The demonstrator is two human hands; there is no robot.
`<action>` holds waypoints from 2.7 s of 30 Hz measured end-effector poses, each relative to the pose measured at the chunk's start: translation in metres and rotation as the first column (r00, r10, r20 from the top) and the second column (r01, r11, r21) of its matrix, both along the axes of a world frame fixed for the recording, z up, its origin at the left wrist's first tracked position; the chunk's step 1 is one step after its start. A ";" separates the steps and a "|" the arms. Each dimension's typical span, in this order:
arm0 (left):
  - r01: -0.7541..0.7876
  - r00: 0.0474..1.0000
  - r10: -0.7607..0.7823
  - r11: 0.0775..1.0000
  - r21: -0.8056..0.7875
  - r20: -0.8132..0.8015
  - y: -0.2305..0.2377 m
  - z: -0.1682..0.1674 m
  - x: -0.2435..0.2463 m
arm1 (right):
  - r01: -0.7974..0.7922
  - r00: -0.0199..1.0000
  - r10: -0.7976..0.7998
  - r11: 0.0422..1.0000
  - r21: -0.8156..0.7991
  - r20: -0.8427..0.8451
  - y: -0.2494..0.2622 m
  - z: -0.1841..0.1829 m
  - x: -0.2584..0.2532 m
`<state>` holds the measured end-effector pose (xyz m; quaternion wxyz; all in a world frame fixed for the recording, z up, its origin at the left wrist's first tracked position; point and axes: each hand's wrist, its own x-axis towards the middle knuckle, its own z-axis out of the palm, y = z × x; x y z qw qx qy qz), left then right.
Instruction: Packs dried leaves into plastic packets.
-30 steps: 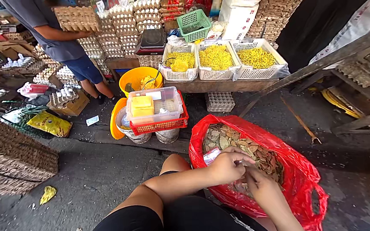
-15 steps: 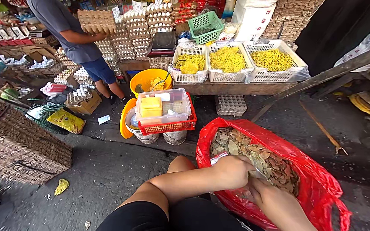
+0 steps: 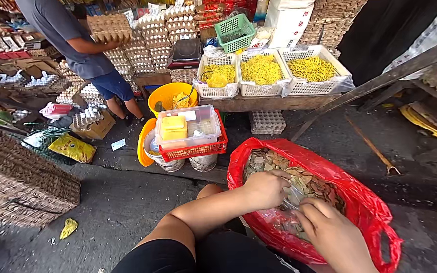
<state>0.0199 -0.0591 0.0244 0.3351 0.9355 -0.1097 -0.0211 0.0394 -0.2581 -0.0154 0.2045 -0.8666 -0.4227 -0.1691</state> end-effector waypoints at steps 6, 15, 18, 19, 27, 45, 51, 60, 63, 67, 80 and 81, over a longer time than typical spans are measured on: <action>0.147 0.983 -0.127 0.977 -0.156 0.133 0.012 0.017 -0.016 | -0.012 1.000 0.019 0.880 0.474 -0.009 -0.009 0.007 0.003; -0.047 0.984 0.121 0.880 -0.473 0.128 0.026 0.009 -0.013 | 0.415 0.705 -0.458 0.885 -0.209 -0.542 -0.036 -0.081 0.073; -0.027 0.983 0.100 0.906 -0.421 0.153 0.022 0.016 -0.020 | 0.416 0.616 -0.567 0.823 -0.385 -0.546 -0.036 -0.106 0.080; -0.032 0.980 0.110 0.907 -0.419 0.163 0.022 0.015 -0.020 | 0.423 0.598 -0.595 0.803 -0.419 -0.538 -0.034 -0.110 0.084; -0.019 0.980 0.107 0.887 -0.461 0.166 0.022 0.009 -0.026 | 0.441 0.484 -0.720 0.692 -0.571 -0.498 -0.033 -0.136 0.101; 0.037 0.997 -0.007 0.928 -0.372 0.083 0.012 -0.006 -0.020 | 0.403 0.336 -0.789 0.615 -0.678 -0.515 -0.029 -0.125 0.106; 0.045 0.997 -0.018 0.934 -0.355 0.079 0.012 -0.006 -0.022 | 0.599 0.304 -0.697 0.670 -0.439 -0.649 -0.027 -0.125 0.108; 0.063 0.998 -0.049 0.934 -0.351 0.049 0.007 -0.003 -0.025 | 0.657 0.256 -0.817 0.539 -0.527 -0.517 -0.015 -0.134 0.114; 0.062 0.997 -0.041 0.933 -0.355 0.066 0.008 -0.004 -0.028 | 0.641 0.282 -0.805 0.562 -0.522 -0.521 -0.018 -0.131 0.115; 0.070 0.997 -0.051 0.937 -0.342 0.063 0.009 -0.012 -0.027 | 0.618 0.351 -0.800 0.588 -0.522 -0.486 -0.014 -0.138 0.113; 0.068 0.997 -0.057 0.938 -0.341 0.042 0.005 -0.014 -0.023 | 0.606 0.376 -0.784 0.611 -0.509 -0.494 -0.027 -0.115 0.107; 0.071 0.997 -0.059 0.938 -0.339 0.045 0.004 -0.013 -0.022 | 0.597 0.392 -0.779 0.621 -0.509 -0.491 -0.029 -0.110 0.106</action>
